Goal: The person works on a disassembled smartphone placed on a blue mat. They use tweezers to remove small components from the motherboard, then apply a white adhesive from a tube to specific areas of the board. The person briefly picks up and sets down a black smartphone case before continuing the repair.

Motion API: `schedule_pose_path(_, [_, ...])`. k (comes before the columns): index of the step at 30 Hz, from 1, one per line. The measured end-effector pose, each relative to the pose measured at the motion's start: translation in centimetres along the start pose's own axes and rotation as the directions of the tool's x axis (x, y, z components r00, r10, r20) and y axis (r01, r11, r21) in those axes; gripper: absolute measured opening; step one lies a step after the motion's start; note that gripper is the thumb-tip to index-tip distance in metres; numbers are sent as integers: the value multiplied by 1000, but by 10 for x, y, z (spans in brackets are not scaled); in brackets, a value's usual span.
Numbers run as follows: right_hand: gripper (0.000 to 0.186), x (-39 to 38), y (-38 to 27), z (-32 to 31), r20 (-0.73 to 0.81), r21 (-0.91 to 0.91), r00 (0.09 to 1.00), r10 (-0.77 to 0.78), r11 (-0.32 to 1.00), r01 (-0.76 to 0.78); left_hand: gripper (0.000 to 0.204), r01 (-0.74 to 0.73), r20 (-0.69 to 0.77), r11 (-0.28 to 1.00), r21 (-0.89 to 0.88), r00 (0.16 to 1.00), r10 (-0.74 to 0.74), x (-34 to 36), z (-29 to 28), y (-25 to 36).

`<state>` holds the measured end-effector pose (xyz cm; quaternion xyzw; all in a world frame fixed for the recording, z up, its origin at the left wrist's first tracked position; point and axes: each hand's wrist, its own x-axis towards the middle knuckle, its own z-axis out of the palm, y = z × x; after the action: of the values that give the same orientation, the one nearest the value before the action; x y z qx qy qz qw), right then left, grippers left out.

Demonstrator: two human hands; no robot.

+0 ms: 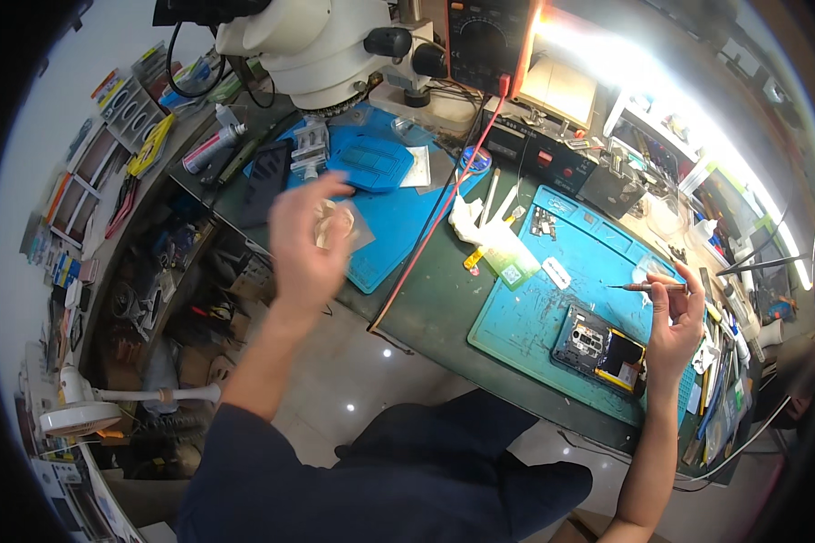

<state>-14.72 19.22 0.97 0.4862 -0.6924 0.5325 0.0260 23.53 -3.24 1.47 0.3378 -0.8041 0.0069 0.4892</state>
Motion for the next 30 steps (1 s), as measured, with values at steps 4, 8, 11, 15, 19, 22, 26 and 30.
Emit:
schedule_pose_path(4, [35, 2, -4, 1, 5, -5, 1000, -27, 1000, 27, 70, 285, -67, 865, 414, 957, -283, -4, -34, -106])
schedule_pose_path(8, [34, 2, -4, 6, 15, -11, 1000, -22, 1000, 22, 94, 410, 70, 801, 437, 872, -485, 22, -35, -169])
schedule_pose_path(11, [34, 0, -3, 2, -1, -2, 999, -43, 999, 43, 102, 426, 145, 757, 496, 819, -555, 45, -12, -175])
schedule_pose_path(15, [34, -2, 1, -6, -42, -1, 997, -63, 998, 63, 104, 428, 172, 672, 604, 753, -635, 57, 4, -185])
schedule_pose_path(19, [35, 1, -2, -8, -63, -21, 993, -96, 995, 95, 107, 429, 169, 715, 551, 782, -600, 53, 9, -206])
schedule_pose_path(22, [34, 2, -2, -10, -52, -38, 993, -107, 994, 105, 108, 435, 171, 706, 560, 772, -612, 56, 5, -211])
schedule_pose_path(26, [35, 2, -3, -13, -53, -52, 991, -121, 992, 118, 107, 445, 188, 689, 571, 747, -638, 59, 6, -196])
schedule_pose_path(30, [34, 0, -2, -12, -58, -25, 992, -114, 993, 113, 100, 434, 138, 808, 399, 842, -521, 46, -21, -205])
